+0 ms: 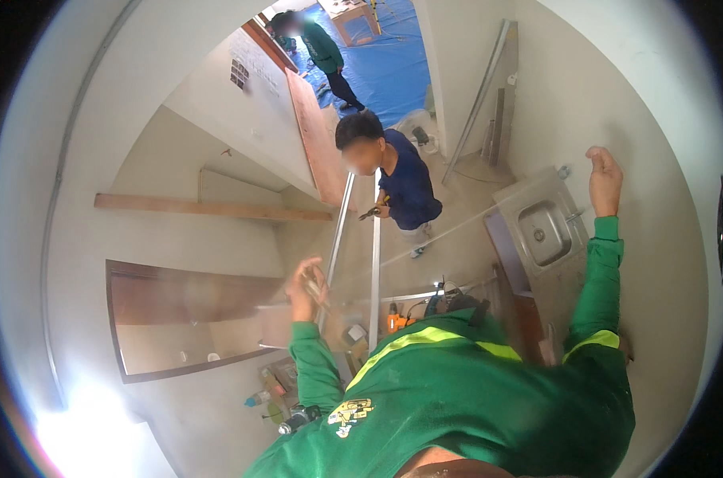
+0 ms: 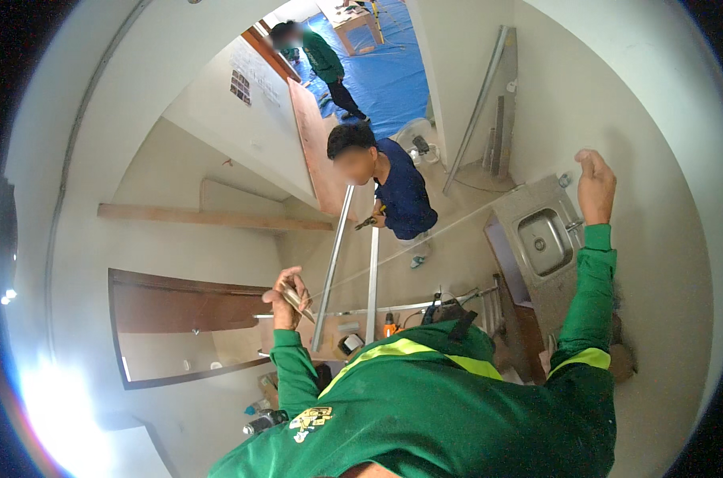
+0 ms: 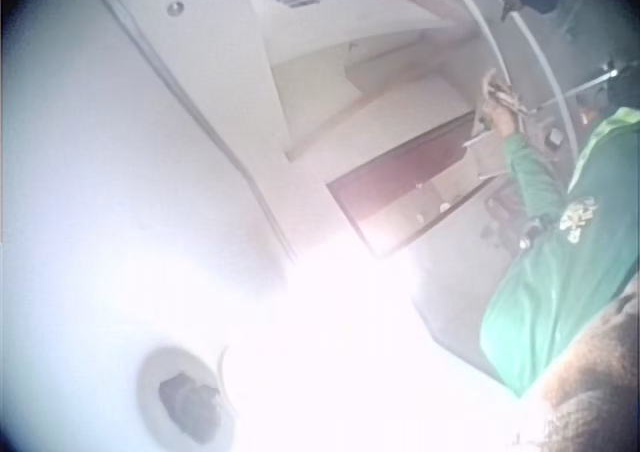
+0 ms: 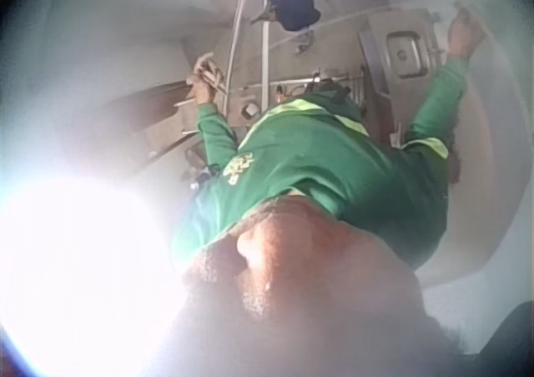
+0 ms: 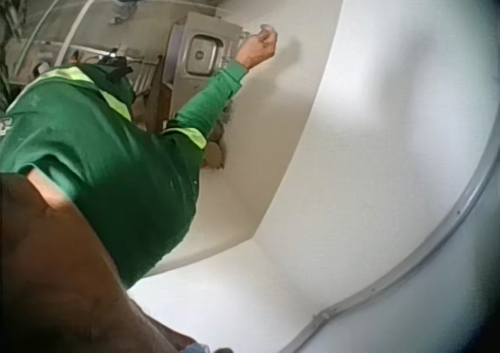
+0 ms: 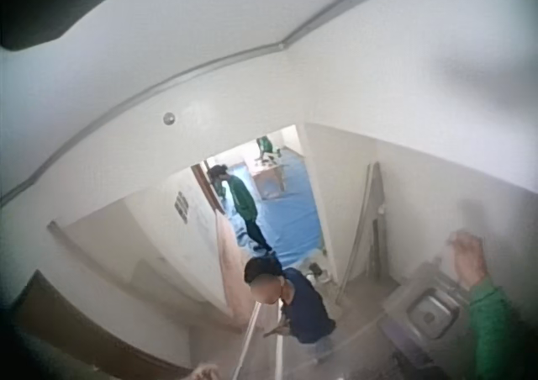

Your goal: The person uses a caulking gun to apply sealant along a ceiling track, then secures the track with a cordless drill. They also handle a small white plastic piece and a thin wire, possibly for alignment or fastening.

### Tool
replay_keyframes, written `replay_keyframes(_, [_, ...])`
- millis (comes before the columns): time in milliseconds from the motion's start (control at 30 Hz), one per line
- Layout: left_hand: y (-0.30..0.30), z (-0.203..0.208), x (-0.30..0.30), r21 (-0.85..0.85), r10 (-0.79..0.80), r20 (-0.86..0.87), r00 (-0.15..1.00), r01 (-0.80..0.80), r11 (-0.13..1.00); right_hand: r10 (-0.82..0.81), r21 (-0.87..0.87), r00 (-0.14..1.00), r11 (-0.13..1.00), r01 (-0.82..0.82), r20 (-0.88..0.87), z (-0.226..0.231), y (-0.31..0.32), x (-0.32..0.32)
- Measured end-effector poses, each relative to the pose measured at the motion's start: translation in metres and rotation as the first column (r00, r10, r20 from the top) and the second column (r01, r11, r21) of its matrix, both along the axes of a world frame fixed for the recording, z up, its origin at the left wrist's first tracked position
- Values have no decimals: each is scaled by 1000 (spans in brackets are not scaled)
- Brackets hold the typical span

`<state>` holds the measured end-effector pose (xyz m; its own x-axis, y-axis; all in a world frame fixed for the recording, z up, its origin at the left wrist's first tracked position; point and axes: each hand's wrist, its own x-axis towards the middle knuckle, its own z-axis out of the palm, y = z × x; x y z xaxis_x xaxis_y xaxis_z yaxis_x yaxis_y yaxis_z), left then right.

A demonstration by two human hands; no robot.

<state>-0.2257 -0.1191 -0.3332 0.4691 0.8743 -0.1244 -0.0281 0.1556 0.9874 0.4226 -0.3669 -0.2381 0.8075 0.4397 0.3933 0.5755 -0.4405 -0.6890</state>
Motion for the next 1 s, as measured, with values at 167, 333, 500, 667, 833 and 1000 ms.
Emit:
replay_keyframes(167, [9, -47, 17, -164, 238, -106, 965, -253, 953, -159, 132, 987, 979, 154, 25, -26, -27, 2])
replay_keyframes(333, [17, -83, -5, -533, 919, -45, 392, -787, 310, -234, 194, 972, 953, 233, -19, -19, -53, 19])
replay_keyframes(500, [47, -49, -26, 123, 793, -320, 519, -807, 578, 212, 68, 963, 977, -203, -165, -56, -29, -19])
replay_keyframes(667, [37, 102, 116, 325, 147, -394, 908, -12, 946, 860, -224, 509, 505, -834, 43, 62, 68, -145])
replay_keyframes(833, [-20, 191, 211, 362, -363, -88, 927, 370, 856, 963, -149, 233, 252, -956, 135, 131, 114, -209])
replay_keyframes(1000, [-37, 161, 231, 126, -618, 162, 769, 605, 786, 985, 265, 13, -34, -964, 174, 142, 95, -227])
